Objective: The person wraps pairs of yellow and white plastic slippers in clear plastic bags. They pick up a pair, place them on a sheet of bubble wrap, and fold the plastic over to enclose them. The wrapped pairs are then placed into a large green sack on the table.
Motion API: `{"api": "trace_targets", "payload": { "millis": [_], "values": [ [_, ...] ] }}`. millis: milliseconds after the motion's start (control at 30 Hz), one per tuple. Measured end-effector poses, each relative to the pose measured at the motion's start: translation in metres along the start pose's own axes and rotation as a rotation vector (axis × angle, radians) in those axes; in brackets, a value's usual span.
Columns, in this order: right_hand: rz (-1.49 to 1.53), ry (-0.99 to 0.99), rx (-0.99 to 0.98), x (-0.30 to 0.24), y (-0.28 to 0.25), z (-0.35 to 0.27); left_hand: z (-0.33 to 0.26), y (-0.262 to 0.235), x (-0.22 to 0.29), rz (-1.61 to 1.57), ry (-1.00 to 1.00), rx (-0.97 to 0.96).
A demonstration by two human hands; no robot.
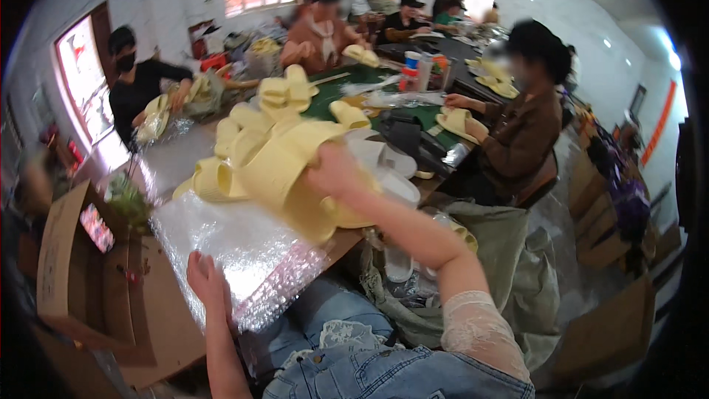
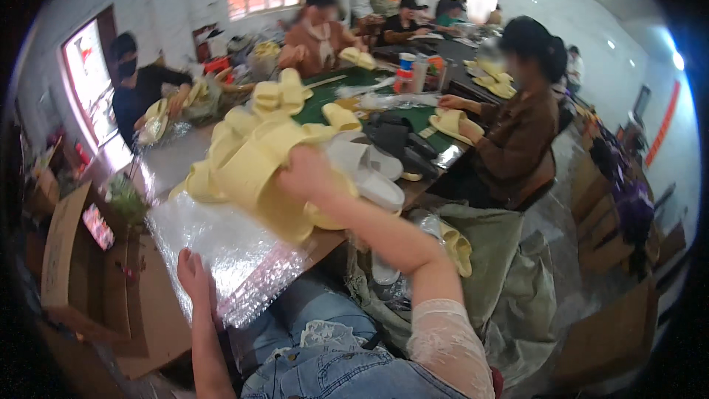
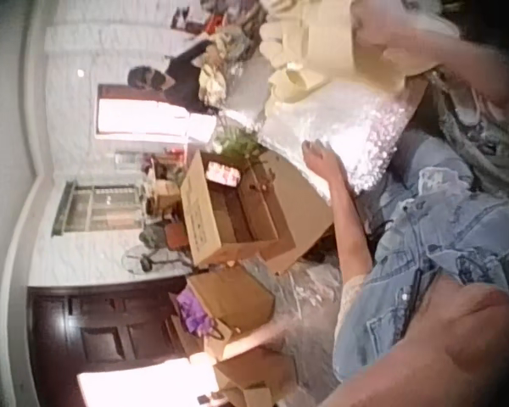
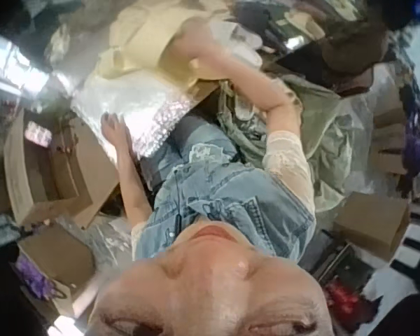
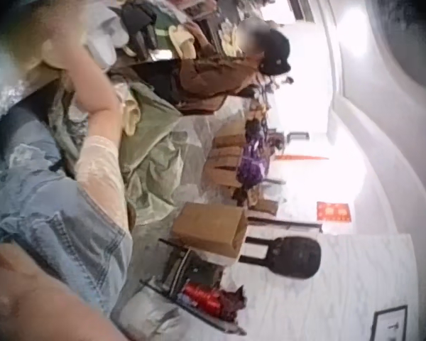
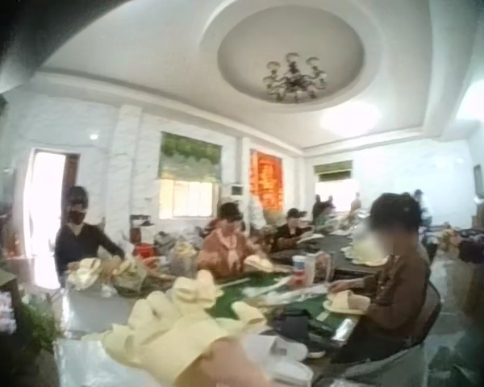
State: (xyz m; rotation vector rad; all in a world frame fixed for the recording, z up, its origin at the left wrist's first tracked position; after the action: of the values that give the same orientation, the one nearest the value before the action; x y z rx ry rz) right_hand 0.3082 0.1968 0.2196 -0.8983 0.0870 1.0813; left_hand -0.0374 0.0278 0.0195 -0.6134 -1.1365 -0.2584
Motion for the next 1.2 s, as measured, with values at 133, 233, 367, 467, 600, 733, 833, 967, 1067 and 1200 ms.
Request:
{"api": "trace_targets", "payload": {
  "millis": [133,233,367,467,600,733,833,967,1067,1200],
  "values": [
    [0.069,-0.151,-0.144,-0.031,0.099,-0.036,0.005,-0.004,-0.006,0.037,0.021,-0.023],
    [0.028,-0.121,-0.169,-0.030,0.157,-0.060,0.006,0.002,-0.001,0.046,0.011,-0.050],
    [-0.044,-0.046,-0.289,-0.024,0.198,-0.089,0.003,0.003,0.004,0.091,0.012,-0.064],
    [-0.087,-0.038,-0.353,-0.026,0.204,-0.094,0.004,0.000,-0.002,0.140,0.070,-0.032],
    [-0.084,-0.052,-0.243,-0.020,0.205,-0.099,-0.001,0.000,0.011,0.160,0.037,-0.042],
    [-0.047,-0.036,-0.240,-0.021,0.202,-0.100,0.000,-0.001,0.007,0.153,0.070,-0.018],
    [0.001,-0.015,-0.230,-0.020,0.199,-0.100,0.002,0.000,0.007,0.152,0.090,-0.017],
    [0.008,-0.004,-0.231,-0.016,0.199,-0.100,-0.001,0.000,0.012,0.144,0.089,-0.011],
    [0.004,-0.004,-0.224,-0.016,0.199,-0.102,-0.003,-0.001,0.014,0.154,0.079,-0.014],
    [0.000,-0.042,-0.158,-0.021,0.200,-0.103,0.000,-0.006,0.007,0.174,0.051,0.003]
  ]
}}
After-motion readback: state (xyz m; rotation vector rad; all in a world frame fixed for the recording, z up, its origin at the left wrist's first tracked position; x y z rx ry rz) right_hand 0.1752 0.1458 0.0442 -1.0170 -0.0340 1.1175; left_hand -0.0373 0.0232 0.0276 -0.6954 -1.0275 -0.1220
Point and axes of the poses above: each hand's wrist, its own z-axis towards the middle knuckle, its own y-axis out of the palm, x = y × z, the point moved 5 cm from there along z, towards the middle knuckle, and after that the axes turned 14 degrees about -y, right-handed, at the moved point
